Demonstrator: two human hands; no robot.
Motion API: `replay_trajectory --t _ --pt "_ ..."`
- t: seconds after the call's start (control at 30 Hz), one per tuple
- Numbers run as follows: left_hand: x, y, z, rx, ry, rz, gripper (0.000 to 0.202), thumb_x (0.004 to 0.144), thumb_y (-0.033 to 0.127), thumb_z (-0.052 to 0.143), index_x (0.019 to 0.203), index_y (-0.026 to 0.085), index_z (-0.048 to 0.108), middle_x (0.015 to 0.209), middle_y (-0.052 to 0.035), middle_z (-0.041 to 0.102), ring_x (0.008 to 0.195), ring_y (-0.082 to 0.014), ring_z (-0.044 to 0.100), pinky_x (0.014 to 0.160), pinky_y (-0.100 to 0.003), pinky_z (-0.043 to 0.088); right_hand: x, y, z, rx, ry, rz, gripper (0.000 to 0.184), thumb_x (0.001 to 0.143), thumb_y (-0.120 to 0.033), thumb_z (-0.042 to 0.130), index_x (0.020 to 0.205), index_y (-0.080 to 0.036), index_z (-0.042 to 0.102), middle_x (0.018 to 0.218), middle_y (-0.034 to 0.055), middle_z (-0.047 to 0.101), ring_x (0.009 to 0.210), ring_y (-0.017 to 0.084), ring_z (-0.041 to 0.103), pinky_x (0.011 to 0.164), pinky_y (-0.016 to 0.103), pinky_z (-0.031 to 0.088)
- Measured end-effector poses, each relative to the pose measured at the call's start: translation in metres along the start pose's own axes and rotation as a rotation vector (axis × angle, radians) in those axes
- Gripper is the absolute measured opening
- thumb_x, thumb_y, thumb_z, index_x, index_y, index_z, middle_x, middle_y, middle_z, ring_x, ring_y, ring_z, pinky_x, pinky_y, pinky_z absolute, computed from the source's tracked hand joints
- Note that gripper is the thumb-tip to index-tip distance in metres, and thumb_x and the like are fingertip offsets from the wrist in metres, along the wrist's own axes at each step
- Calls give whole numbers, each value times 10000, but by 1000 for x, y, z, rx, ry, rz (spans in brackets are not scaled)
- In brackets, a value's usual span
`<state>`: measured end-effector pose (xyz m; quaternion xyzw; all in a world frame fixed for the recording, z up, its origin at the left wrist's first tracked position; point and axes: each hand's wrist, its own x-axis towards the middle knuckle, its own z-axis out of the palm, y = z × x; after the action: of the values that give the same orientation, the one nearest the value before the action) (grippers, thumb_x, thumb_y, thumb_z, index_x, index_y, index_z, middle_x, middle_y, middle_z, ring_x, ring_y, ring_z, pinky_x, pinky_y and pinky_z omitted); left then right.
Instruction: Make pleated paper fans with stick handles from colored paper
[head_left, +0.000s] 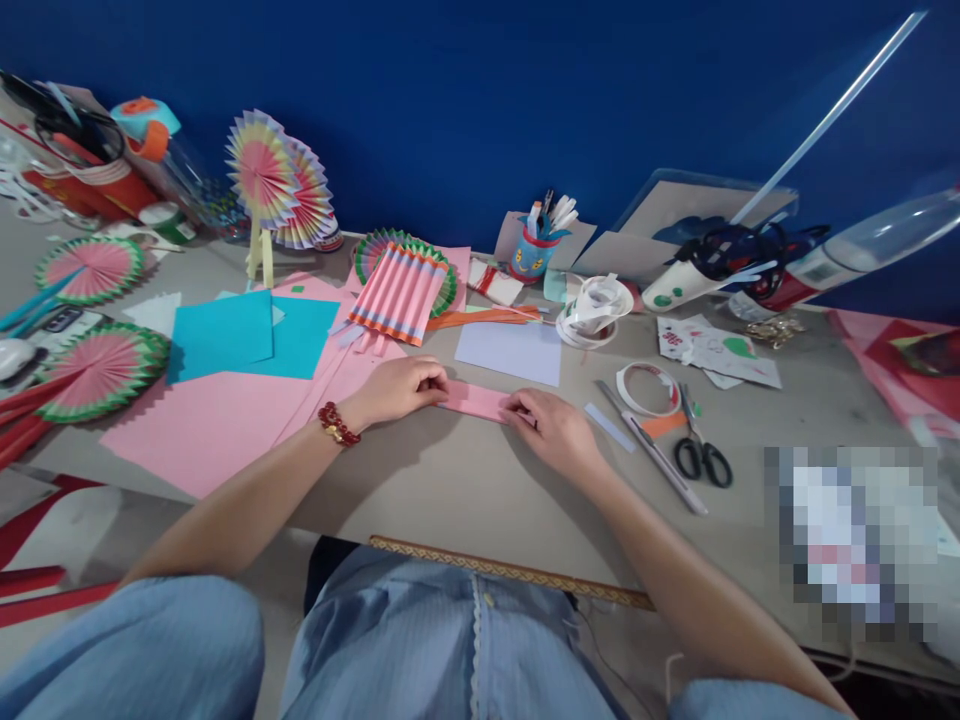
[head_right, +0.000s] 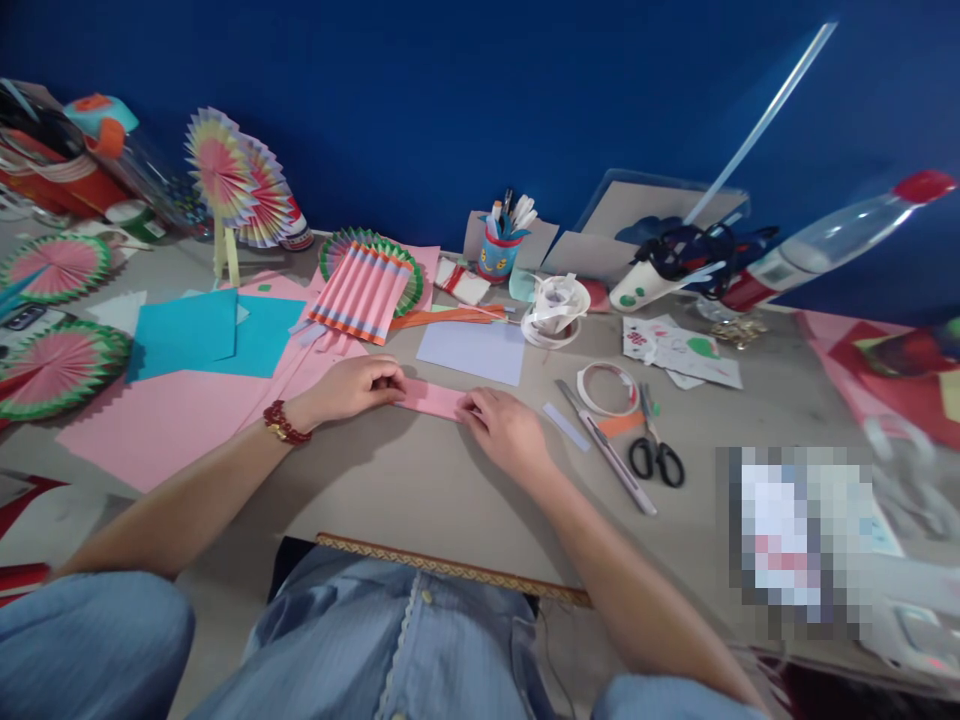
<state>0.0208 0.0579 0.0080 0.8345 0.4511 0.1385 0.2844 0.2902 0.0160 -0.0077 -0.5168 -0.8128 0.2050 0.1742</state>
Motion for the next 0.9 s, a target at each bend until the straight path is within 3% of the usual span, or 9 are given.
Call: replay_trajectory --t 0.2,0.43,0.9 --pt "-1 -2 1 5 3 8 128 897 310 600 854 208 664 885 2 668 809 -164 606 700 -257 405 1 1 -7 77 -35 10 102 931 -278 579 926 -216 660 908 27 721 804 191 640 684 279 418" --pt "-1 -4 2 3 6 19 178 913 356 577 841 209 650 882 0 661 803 -165 605 702 -264 405 3 21 -22 200 -84 -9 156 912 -311 580 870 -218 698 885 28 725 723 166 618 643 268 418" --pt "-2 -1 1 5 11 -22 213 904 403 574 851 211 651 883 -1 659 765 -158 608 671 -265 411 2 23 -24 237 -115 -14 101 887 -259 598 839 -208 671 868 20 703 759 159 611 662 253 412"
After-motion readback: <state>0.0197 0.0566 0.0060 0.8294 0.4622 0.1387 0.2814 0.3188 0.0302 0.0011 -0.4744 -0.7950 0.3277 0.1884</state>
